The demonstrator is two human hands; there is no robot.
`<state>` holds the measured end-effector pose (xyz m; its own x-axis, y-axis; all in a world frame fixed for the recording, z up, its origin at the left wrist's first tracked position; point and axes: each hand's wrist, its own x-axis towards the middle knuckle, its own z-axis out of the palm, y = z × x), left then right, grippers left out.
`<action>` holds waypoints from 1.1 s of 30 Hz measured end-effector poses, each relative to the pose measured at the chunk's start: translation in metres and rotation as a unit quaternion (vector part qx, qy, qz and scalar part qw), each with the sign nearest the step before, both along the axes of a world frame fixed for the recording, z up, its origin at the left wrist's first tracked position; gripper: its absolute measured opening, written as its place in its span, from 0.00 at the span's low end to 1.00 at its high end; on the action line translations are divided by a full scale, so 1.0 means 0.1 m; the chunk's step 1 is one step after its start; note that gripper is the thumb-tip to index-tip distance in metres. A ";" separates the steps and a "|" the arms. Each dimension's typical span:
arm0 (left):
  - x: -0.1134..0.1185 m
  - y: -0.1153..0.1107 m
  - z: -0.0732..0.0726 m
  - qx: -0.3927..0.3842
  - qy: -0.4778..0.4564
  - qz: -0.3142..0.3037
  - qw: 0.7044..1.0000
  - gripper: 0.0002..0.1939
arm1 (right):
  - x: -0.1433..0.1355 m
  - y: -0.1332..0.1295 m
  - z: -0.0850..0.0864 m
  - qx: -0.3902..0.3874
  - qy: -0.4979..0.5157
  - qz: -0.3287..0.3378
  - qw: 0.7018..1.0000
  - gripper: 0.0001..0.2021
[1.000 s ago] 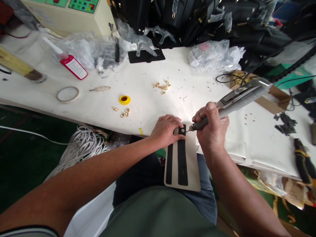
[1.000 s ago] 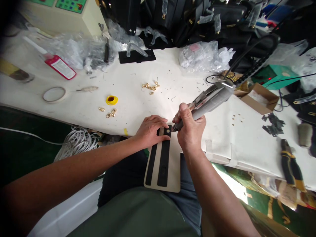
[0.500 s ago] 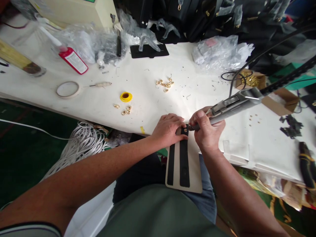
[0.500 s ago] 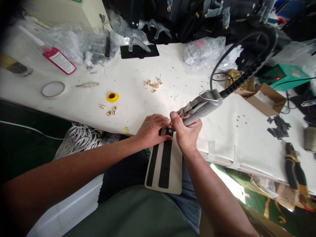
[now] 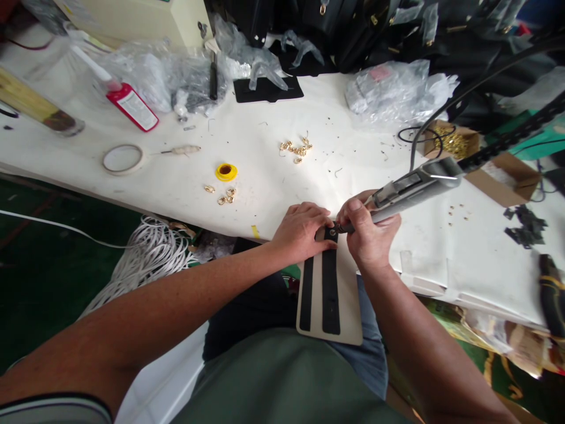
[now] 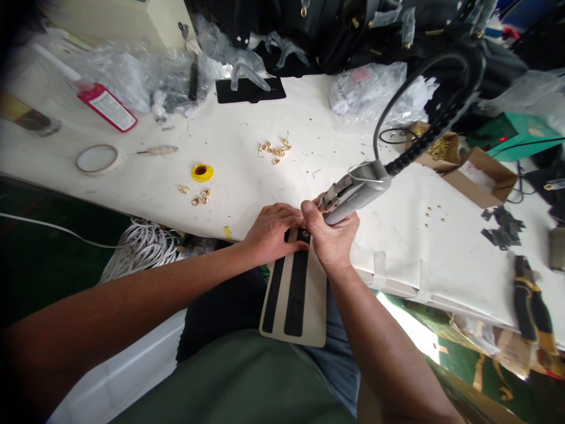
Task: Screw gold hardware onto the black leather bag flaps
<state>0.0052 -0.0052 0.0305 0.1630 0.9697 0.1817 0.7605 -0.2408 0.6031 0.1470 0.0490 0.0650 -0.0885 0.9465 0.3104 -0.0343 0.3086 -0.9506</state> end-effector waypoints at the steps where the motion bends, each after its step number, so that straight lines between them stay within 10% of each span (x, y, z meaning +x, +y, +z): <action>1: 0.00 0.00 0.00 -0.001 0.000 -0.001 1.000 0.19 | 0.00 0.00 0.00 0.000 -0.004 0.006 1.000 0.26; 33: 0.00 0.00 0.04 -0.006 0.004 0.000 1.000 0.17 | 0.00 0.05 -0.08 -0.022 0.043 0.093 0.995 0.16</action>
